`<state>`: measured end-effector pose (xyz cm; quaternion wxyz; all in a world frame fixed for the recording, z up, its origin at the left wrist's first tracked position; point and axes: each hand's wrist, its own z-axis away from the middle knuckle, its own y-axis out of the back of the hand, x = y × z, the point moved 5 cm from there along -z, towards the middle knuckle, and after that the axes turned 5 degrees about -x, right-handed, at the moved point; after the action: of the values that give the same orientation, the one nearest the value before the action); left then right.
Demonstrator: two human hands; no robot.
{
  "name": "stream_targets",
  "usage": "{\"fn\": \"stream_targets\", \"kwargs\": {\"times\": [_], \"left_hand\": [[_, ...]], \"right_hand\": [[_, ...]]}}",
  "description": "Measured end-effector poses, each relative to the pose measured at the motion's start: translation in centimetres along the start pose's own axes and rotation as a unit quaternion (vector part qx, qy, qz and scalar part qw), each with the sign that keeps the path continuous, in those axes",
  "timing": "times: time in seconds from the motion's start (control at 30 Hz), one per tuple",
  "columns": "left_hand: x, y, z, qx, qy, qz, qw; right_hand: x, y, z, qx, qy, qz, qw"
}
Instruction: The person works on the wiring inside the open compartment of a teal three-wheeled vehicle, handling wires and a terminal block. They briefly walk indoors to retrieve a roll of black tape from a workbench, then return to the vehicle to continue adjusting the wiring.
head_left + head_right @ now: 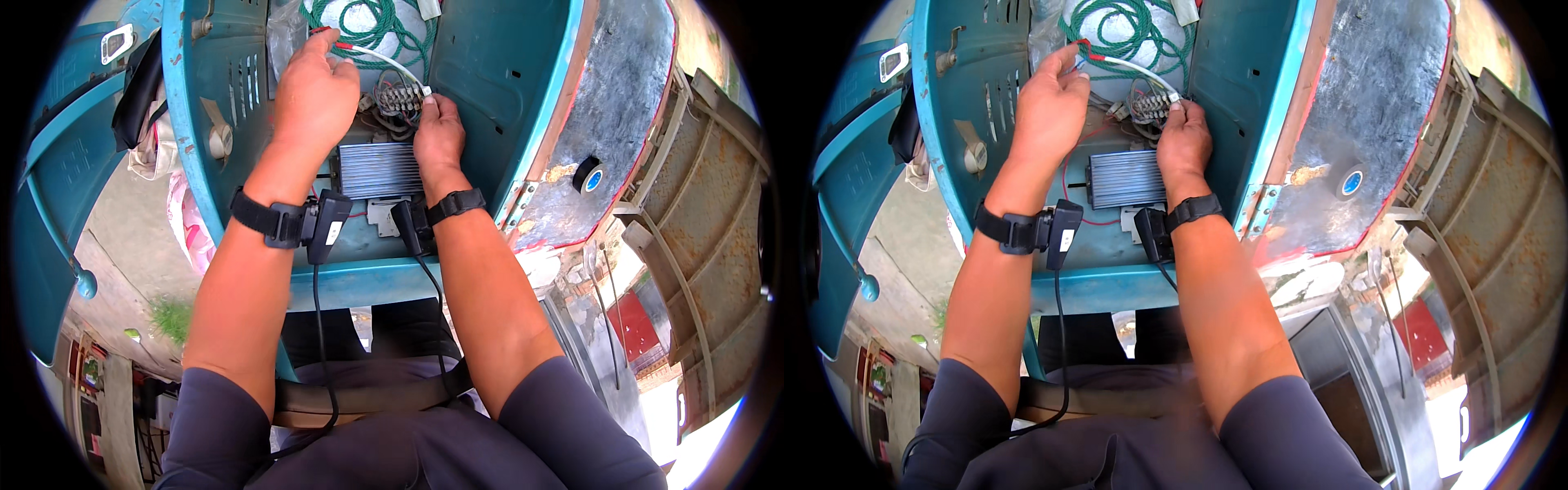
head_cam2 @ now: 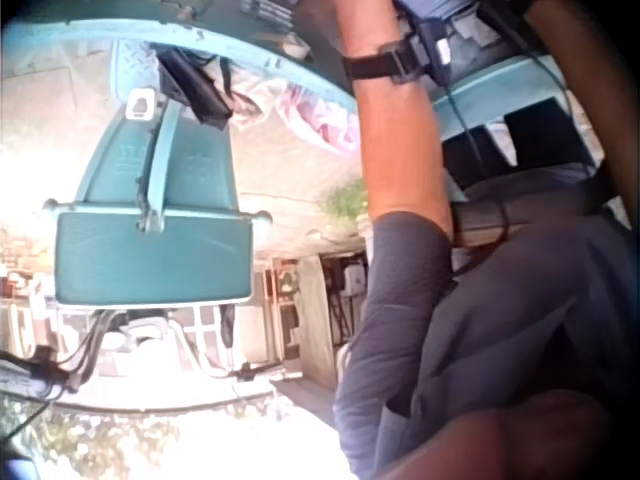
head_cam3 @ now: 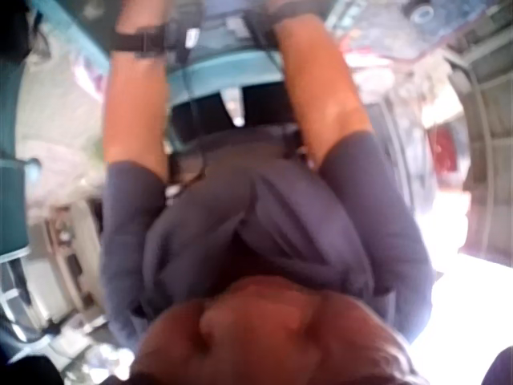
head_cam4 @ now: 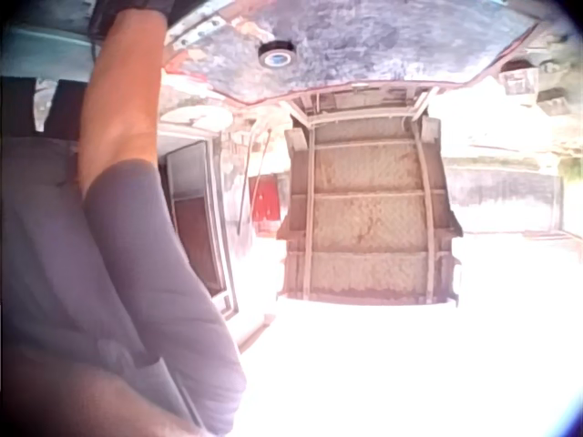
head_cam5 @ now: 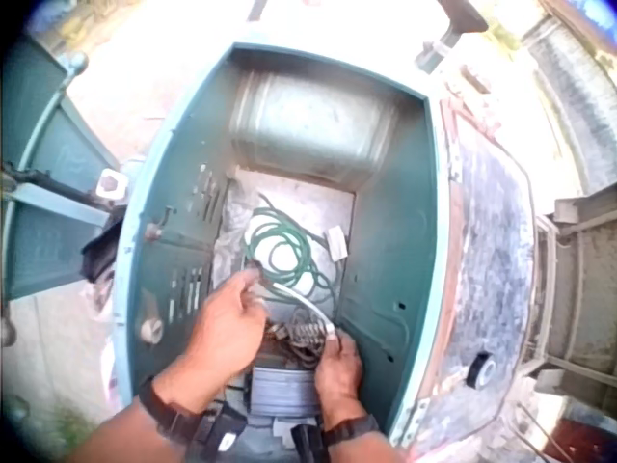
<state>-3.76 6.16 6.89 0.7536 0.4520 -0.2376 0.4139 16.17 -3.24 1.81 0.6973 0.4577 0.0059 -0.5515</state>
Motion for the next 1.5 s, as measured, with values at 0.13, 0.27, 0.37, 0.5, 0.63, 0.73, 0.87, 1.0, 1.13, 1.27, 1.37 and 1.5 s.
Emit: {"fn": "stream_targets", "kwargs": {"times": [0.13,0.27,0.37,0.5,0.63,0.73,0.87,1.0,1.13,1.27,1.37,1.5], "left_hand": [[5.4,5.4,2.6,0.008,-0.103,0.009,0.995],[8.7,10.3,5.5,0.036,-0.354,-0.118,0.927],[8.2,12.8,6.9,0.085,-0.373,-0.238,0.893],[5.3,13.6,7.2,0.117,-0.299,-0.261,0.910],[3.6,13.2,6.7,0.133,-0.260,-0.243,0.925],[3.3,13.3,6.5,0.131,-0.245,-0.237,0.931],[3.3,13.2,6.3,0.144,-0.219,-0.224,0.939],[2.6,13.4,6.4,0.146,-0.176,-0.229,0.946],[2.3,13.3,6.3,0.139,-0.171,-0.225,0.949],[2.5,13.2,6.2,0.119,-0.141,-0.214,0.959],[2.7,13.1,6.3,0.121,-0.141,-0.223,0.957],[2.9,13.1,6.1,0.110,-0.131,-0.226,0.959]], "right_hand": [[-0.6,0.0,0.1,-0.027,-0.013,0.040,0.999],[-0.6,-0.1,-0.1,-0.036,-0.006,0.073,0.997],[-1.3,0.0,0.2,-0.054,-0.007,0.095,0.994],[-1.5,-0.3,0.3,-0.077,0.003,0.098,0.992],[-2.8,-0.1,0.5,-0.064,0.003,0.077,0.995],[-4.8,0.2,0.9,-0.059,0.009,0.012,0.998],[-7.8,3.1,0.6,-0.056,0.082,-0.185,0.978],[-15.4,10.3,3.5,-0.130,0.149,-0.269,0.943],[-17.2,17.2,5.0,-0.126,0.186,-0.233,0.946],[-15.2,21.5,5.8,-0.103,0.149,-0.153,0.972],[-12.0,23.2,5.9,-0.094,0.105,-0.119,0.983],[-7.4,24.7,6.0,-0.096,0.053,-0.093,0.990]]}}
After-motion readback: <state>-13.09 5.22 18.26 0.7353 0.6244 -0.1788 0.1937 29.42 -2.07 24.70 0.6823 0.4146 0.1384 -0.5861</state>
